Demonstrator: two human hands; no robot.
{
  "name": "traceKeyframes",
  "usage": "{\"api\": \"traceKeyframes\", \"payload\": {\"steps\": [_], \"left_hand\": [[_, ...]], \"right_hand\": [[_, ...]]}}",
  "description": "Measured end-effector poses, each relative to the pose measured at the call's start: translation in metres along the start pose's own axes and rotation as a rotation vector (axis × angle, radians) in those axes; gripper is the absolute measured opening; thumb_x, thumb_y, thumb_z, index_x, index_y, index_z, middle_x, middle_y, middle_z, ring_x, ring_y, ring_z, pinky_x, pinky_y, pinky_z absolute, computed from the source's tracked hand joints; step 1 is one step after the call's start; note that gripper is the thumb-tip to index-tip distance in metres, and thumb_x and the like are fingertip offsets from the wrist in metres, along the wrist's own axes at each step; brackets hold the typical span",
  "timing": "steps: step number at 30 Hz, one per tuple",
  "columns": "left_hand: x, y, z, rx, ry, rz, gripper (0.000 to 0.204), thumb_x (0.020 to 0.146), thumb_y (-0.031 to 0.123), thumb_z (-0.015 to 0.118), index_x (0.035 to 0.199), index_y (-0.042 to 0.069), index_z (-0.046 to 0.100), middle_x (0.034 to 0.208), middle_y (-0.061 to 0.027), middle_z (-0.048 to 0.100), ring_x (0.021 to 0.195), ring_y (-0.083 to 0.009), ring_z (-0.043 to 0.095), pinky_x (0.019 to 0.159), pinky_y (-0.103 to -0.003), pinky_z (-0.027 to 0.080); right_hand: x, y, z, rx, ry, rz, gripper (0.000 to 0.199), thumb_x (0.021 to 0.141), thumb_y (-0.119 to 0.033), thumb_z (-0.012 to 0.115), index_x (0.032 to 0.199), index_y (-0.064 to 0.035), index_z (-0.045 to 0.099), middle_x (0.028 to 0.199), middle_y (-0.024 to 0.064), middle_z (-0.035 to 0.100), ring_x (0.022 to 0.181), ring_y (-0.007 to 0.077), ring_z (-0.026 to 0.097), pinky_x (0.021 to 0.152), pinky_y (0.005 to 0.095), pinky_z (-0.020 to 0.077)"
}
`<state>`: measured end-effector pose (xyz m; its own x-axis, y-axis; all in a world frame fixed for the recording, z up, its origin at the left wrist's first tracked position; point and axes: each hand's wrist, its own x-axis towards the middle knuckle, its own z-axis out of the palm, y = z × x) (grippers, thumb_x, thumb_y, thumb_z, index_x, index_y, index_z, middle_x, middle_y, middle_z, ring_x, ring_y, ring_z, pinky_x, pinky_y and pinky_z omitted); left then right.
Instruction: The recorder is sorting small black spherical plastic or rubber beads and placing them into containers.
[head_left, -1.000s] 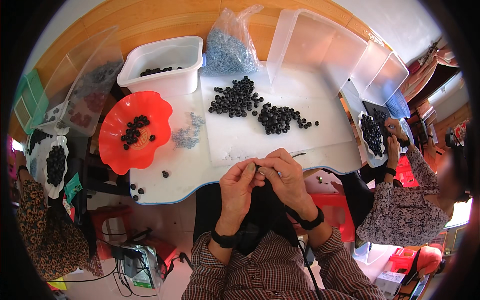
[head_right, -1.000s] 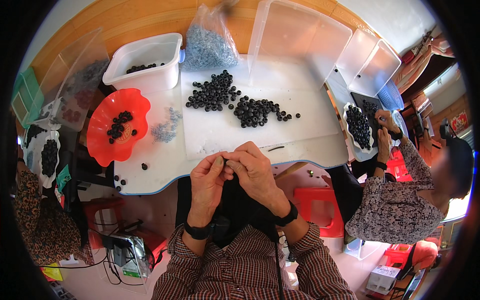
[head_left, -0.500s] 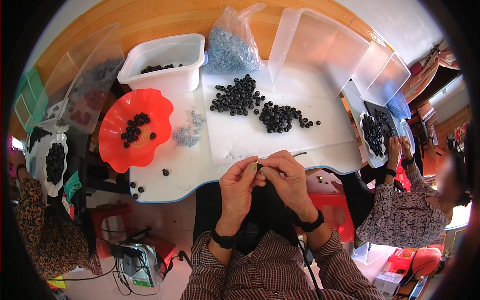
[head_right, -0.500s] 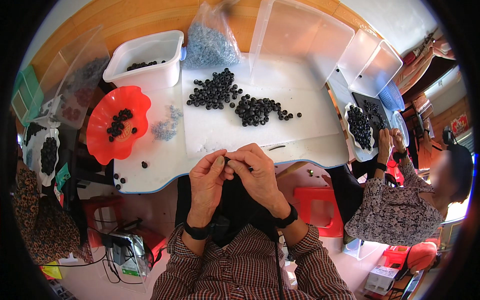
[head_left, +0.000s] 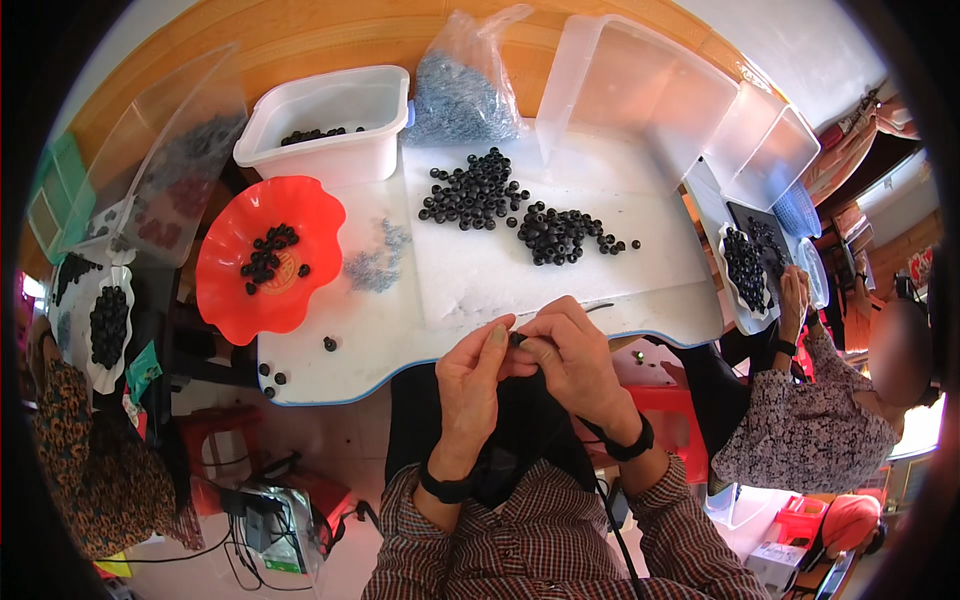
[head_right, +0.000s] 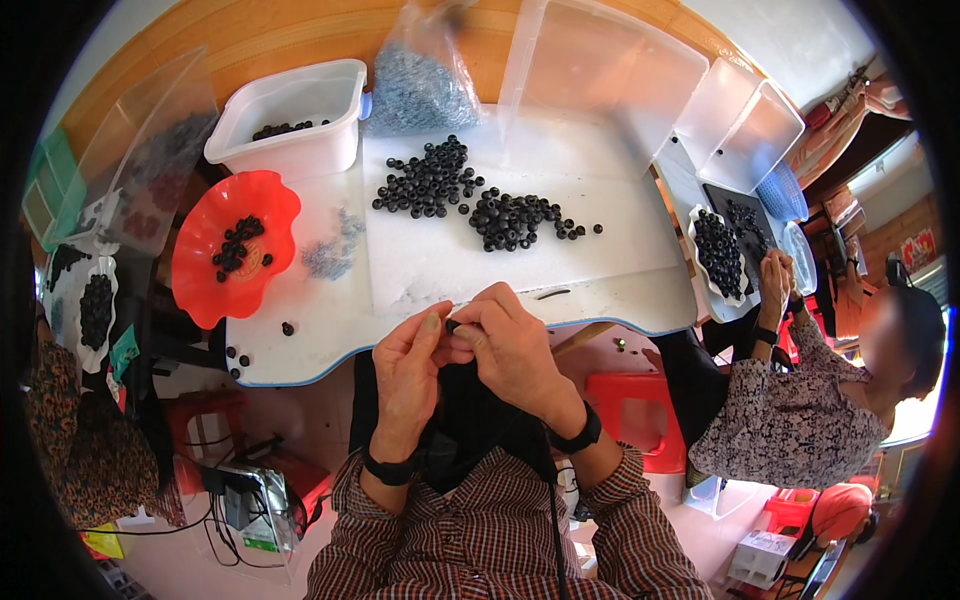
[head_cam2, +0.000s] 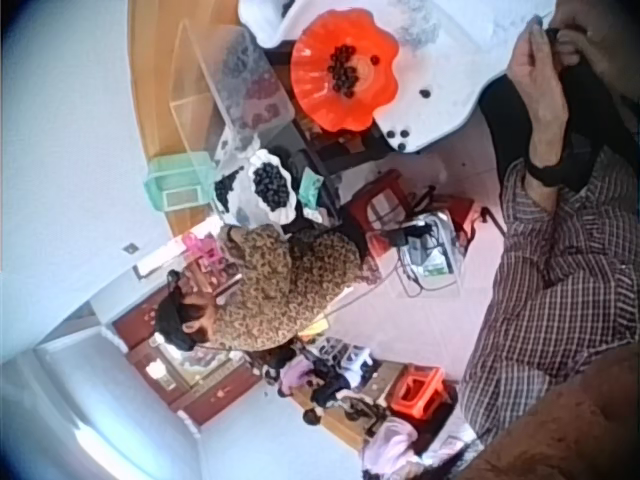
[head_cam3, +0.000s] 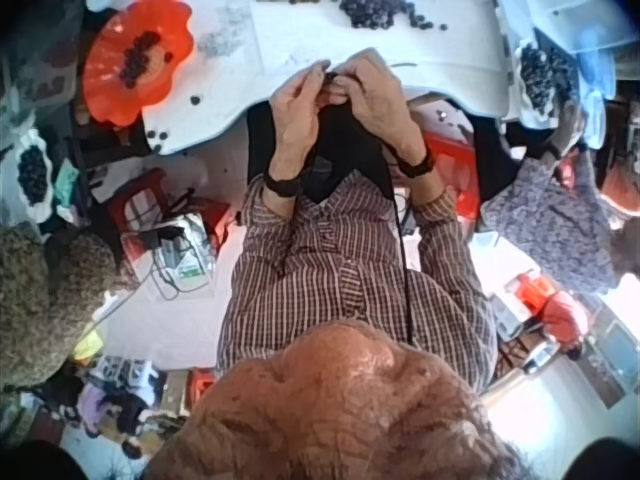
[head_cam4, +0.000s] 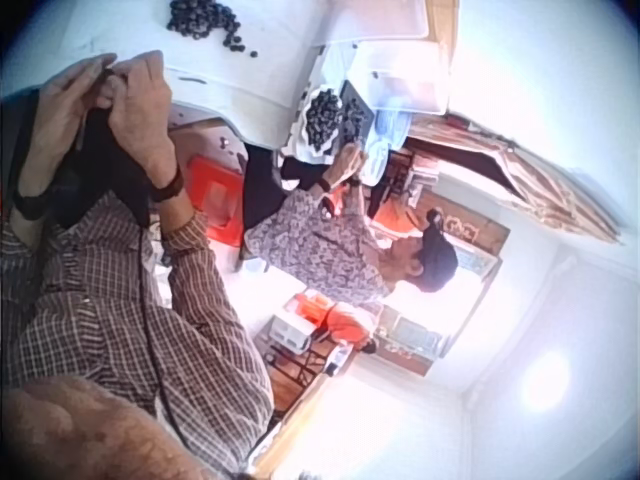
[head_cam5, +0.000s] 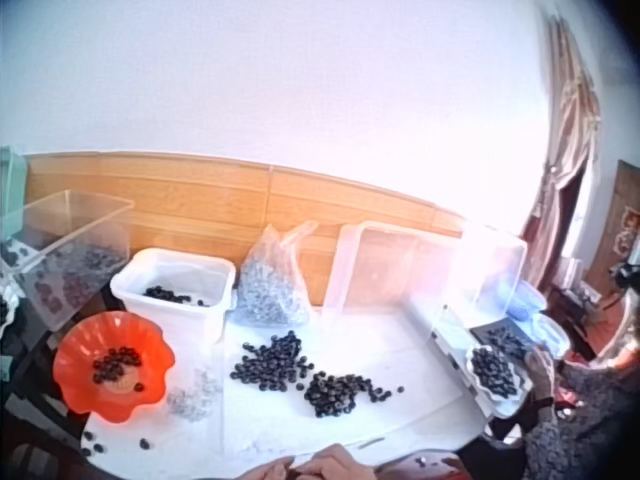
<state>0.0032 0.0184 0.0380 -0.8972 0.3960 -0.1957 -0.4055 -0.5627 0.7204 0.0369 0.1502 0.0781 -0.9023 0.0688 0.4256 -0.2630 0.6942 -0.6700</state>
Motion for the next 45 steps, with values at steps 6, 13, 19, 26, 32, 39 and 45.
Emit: {"api": "traceKeyframes", "payload": {"steps": [6, 13, 19, 26, 32, 39, 45], "left_hand": [[0.000, -0.003, -0.004, 0.068, 0.000, 0.006, 0.026, 0.093, 0.010, 0.062, 0.113, -0.006, 0.063, 0.090, -0.0117, 0.069, 0.072, -0.0138, 0.066, 0.065, -0.024, 0.057], [0.001, -0.002, -0.014, 0.040, -0.096, -0.047, 0.026, 0.093, 0.010, 0.061, 0.113, -0.006, 0.063, 0.090, -0.0128, 0.069, 0.071, -0.0158, 0.067, 0.067, -0.026, 0.058], [0.007, -0.010, -0.024, -0.282, -0.250, -0.108, 0.026, 0.095, 0.009, 0.058, 0.115, -0.008, 0.061, 0.093, -0.0146, 0.068, 0.072, -0.0169, 0.067, 0.065, -0.026, 0.057], [0.005, -0.008, -0.022, -0.410, -0.275, -0.110, 0.025, 0.095, 0.010, 0.057, 0.113, -0.007, 0.062, 0.090, -0.0132, 0.068, 0.067, -0.0139, 0.063, 0.060, -0.024, 0.055], [0.002, -0.003, -0.017, -0.329, -0.189, -0.104, 0.024, 0.096, 0.014, 0.056, 0.111, -0.004, 0.063, 0.080, -0.0074, 0.064, 0.065, -0.0114, 0.058, 0.058, -0.022, 0.048], [0.003, -0.003, -0.019, -0.436, -0.223, -0.097, 0.030, 0.099, 0.022, 0.052, 0.113, -0.002, 0.061, 0.083, -0.0070, 0.064, 0.069, -0.0117, 0.058, 0.062, -0.023, 0.049], [0.004, -0.004, -0.024, -0.479, -0.242, -0.080, 0.031, 0.099, 0.022, 0.051, 0.115, -0.004, 0.061, 0.084, -0.0094, 0.066, 0.066, -0.0131, 0.060, 0.061, -0.024, 0.050]], "right_hand": [[-0.005, -0.004, 0.003, -0.176, -0.070, -0.043, 0.014, 0.079, 0.002, 0.064, 0.092, -0.0020, 0.060, 0.089, 0.0114, 0.055, 0.073, 0.0271, 0.060, 0.061, 0.0342, 0.0500], [-0.011, -0.006, -0.002, 0.158, -0.045, 0.138, 0.013, 0.083, 0.001, 0.065, 0.095, -0.0008, 0.062, 0.090, 0.0091, 0.056, 0.073, 0.0208, 0.063, 0.064, 0.0293, 0.0511], [-0.016, -0.009, -0.004, 0.542, 0.022, 0.268, 0.009, 0.087, 0.005, 0.061, 0.096, 0.0015, 0.062, 0.095, 0.0058, 0.057, 0.085, 0.0127, 0.062, 0.074, 0.0243, 0.0517], [-0.019, -0.008, -0.001, 0.720, 0.030, 0.309, 0.009, 0.088, 0.004, 0.062, 0.096, 0.0008, 0.062, 0.098, 0.0051, 0.057, 0.087, 0.0115, 0.060, 0.077, 0.0238, 0.0506], [-0.016, -0.013, 0.005, 0.802, 0.053, 0.316, 0.008, 0.089, 0.004, 0.060, 0.097, 0.0021, 0.061, 0.098, 0.0061, 0.055, 0.088, 0.0125, 0.061, 0.078, 0.0240, 0.0518], [-0.014, -0.017, 0.011, 0.662, 0.087, 0.193, 0.012, 0.089, 0.004, 0.061, 0.101, 0.0027, 0.061, 0.100, 0.0068, 0.054, 0.085, 0.0130, 0.063, 0.075, 0.0239, 0.0531], [-0.015, -0.015, 0.014, 0.495, 0.093, 0.140, 0.012, 0.087, 0.004, 0.064, 0.098, 0.0011, 0.064, 0.098, 0.0078, 0.056, 0.081, 0.0133, 0.063, 0.070, 0.0236, 0.0532]]}}
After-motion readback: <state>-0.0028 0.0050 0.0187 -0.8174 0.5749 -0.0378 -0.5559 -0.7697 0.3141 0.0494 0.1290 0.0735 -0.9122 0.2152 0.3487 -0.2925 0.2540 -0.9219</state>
